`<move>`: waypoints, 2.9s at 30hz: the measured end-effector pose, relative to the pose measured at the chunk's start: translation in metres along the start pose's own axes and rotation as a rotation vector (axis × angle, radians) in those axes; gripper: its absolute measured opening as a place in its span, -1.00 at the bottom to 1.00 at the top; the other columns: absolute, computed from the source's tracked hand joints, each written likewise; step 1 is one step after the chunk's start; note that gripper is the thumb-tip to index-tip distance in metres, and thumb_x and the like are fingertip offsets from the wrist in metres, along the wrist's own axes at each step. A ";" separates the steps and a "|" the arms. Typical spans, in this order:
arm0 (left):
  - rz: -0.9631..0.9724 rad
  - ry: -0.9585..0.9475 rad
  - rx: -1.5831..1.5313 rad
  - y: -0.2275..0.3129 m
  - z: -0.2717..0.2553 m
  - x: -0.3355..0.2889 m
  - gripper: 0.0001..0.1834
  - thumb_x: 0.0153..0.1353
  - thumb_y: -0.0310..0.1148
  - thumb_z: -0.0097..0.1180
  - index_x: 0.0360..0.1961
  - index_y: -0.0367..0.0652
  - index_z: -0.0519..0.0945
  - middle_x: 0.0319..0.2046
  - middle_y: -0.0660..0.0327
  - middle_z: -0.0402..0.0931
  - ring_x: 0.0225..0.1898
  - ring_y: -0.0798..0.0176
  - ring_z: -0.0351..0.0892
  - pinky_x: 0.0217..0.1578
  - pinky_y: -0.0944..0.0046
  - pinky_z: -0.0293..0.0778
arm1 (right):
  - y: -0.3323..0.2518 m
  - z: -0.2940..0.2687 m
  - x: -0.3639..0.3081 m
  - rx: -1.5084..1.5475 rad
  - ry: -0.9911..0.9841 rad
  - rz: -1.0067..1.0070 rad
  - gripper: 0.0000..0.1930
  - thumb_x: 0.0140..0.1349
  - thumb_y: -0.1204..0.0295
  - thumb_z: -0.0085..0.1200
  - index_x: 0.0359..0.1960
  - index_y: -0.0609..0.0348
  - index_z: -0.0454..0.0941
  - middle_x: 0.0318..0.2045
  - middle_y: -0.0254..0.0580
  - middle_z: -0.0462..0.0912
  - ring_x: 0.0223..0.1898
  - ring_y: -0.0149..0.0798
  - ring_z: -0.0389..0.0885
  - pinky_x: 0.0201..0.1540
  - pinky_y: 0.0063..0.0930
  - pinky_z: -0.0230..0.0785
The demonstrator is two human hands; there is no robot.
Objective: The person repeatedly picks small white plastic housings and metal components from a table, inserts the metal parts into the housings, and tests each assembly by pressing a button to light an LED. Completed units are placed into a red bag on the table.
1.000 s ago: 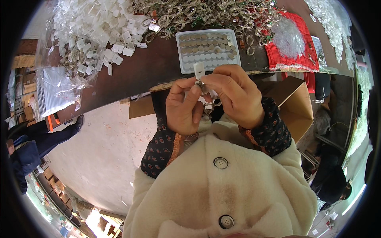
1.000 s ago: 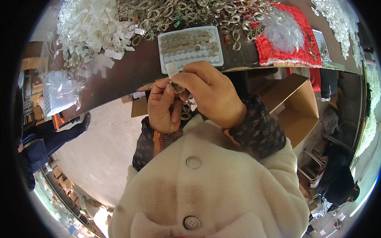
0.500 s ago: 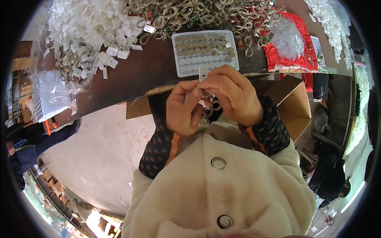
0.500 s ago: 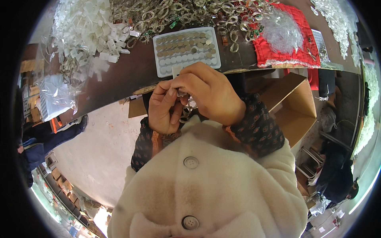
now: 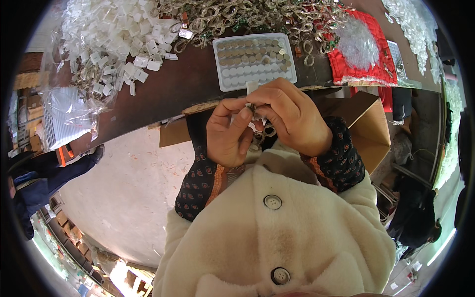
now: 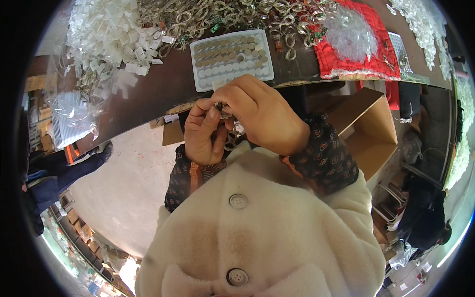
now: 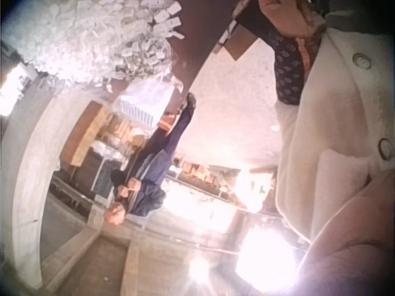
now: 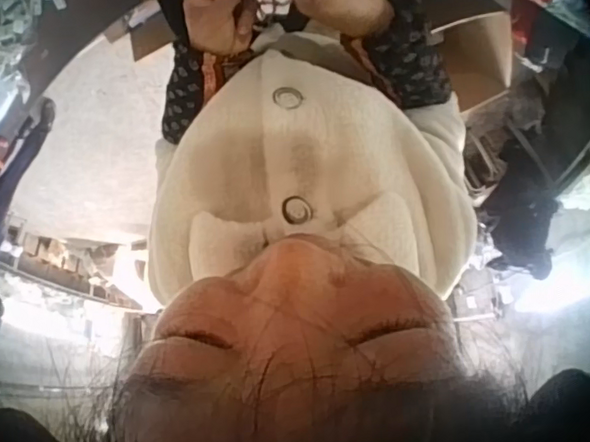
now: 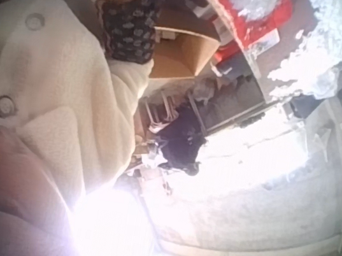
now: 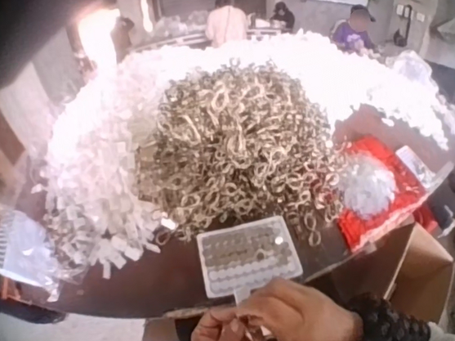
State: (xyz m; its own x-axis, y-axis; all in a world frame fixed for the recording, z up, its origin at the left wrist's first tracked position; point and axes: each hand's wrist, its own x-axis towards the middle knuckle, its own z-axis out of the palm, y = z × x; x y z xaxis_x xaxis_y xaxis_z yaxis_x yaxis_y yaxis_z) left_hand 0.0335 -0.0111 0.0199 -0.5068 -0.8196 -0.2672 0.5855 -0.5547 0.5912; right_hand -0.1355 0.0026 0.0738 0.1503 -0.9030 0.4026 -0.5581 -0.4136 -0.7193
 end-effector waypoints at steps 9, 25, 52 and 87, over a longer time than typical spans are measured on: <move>0.038 0.013 -0.138 0.001 -0.010 0.003 -0.78 0.41 -0.40 0.05 0.02 -0.23 0.50 -0.17 -0.02 0.62 -0.35 0.35 0.59 -0.79 0.56 0.25 | 0.010 0.001 -0.001 -0.224 0.190 -0.165 -0.68 0.02 0.61 0.19 -0.13 0.15 0.63 -0.34 -0.24 0.59 -0.30 -0.12 0.58 -0.27 -0.28 0.49; 0.072 -0.042 -0.129 0.002 -0.011 0.004 -0.82 0.41 -0.44 0.04 0.00 -0.19 0.46 -0.20 0.06 0.61 -0.31 0.35 0.63 -0.79 0.56 0.26 | 0.002 0.009 0.011 -0.126 0.170 -0.062 -0.82 -0.01 0.60 0.29 -0.33 0.13 0.62 -0.46 -0.25 0.62 -0.40 -0.10 0.58 -0.35 -0.26 0.45; -0.170 -0.007 -0.190 0.012 0.001 -0.014 -0.81 0.39 -0.31 0.09 -0.06 -0.15 0.52 -0.26 0.17 0.61 -0.43 0.47 0.54 -0.72 0.57 0.25 | -0.011 0.011 -0.007 0.404 0.153 0.088 -0.85 0.18 0.64 0.22 -0.20 0.24 0.65 -0.21 -0.08 0.69 -0.25 -0.32 0.67 -0.19 -0.52 0.51; -0.194 -0.036 -0.056 -0.030 0.016 0.003 -0.65 0.46 -0.12 -0.03 -0.11 -0.23 0.53 -0.46 0.31 0.36 -0.57 0.55 0.24 -0.55 0.53 0.28 | 0.117 -0.117 -0.075 -0.619 0.497 0.393 -0.86 0.23 0.59 0.19 -0.17 0.21 0.66 -0.29 -0.11 0.69 -0.32 -0.21 0.69 -0.23 -0.44 0.52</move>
State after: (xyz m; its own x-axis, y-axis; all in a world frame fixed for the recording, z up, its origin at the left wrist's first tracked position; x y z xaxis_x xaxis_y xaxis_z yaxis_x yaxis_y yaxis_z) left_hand 0.0040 0.0053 0.0134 -0.6352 -0.6917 -0.3437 0.5087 -0.7095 0.4877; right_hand -0.3070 0.0361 0.0255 -0.4373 -0.7517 0.4936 -0.8576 0.1836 -0.4804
